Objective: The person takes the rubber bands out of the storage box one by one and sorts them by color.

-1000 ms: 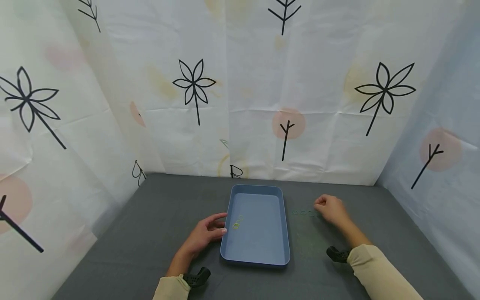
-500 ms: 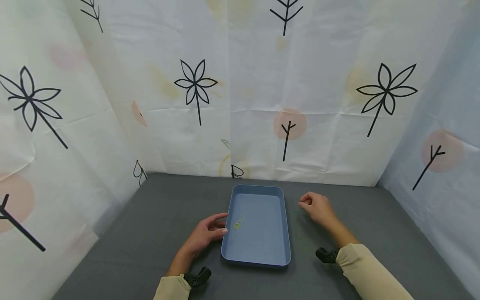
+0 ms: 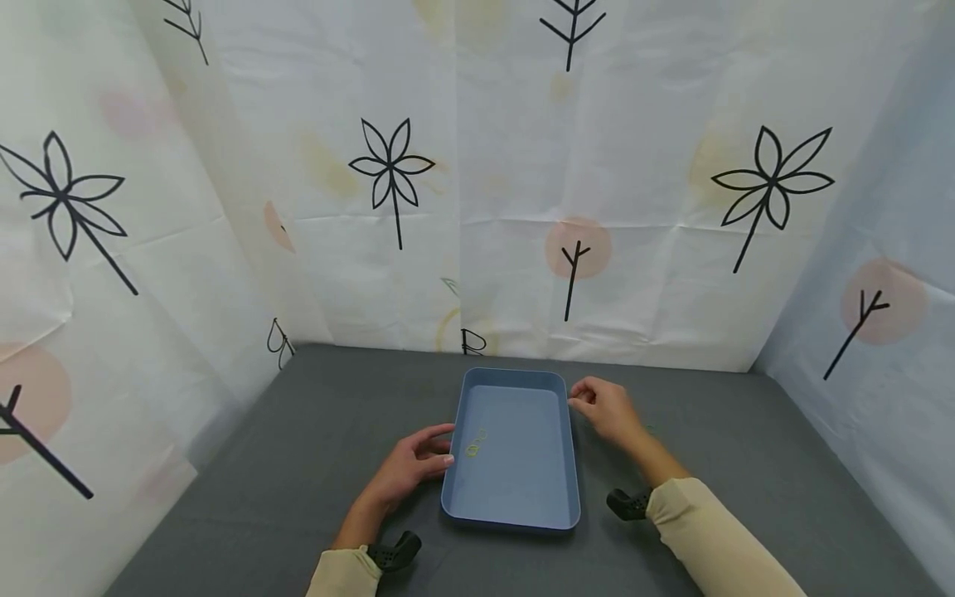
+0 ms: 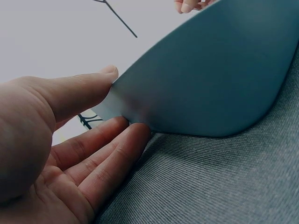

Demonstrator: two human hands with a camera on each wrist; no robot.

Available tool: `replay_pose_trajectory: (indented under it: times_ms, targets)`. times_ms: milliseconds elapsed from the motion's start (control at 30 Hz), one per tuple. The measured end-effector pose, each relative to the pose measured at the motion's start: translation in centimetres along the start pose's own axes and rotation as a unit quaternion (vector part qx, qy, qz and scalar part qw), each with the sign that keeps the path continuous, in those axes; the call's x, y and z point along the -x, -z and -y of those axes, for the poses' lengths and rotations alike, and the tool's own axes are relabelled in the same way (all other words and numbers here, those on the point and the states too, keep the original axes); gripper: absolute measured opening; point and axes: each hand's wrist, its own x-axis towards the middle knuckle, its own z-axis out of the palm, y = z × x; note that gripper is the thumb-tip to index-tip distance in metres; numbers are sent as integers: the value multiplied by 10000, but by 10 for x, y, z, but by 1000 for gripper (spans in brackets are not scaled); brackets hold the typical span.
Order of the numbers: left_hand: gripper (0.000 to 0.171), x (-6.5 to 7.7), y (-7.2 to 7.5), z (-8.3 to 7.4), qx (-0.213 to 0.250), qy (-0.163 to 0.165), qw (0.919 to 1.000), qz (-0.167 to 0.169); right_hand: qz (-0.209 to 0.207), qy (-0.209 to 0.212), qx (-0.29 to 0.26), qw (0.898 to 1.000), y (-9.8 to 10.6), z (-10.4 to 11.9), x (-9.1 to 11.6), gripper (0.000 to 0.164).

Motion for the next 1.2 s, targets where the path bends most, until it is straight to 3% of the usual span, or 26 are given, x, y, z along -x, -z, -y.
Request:
replay_pose_trajectory:
  times_ms: [767, 1200]
  targets:
    - [58, 2, -1, -4, 213, 41, 9998, -22, 742, 97, -162, 9971, -32, 46, -21, 6]
    - [56, 0, 0, -1, 174, 26, 9998, -15, 1435, 322, -243, 9888, -61, 64, -28, 5]
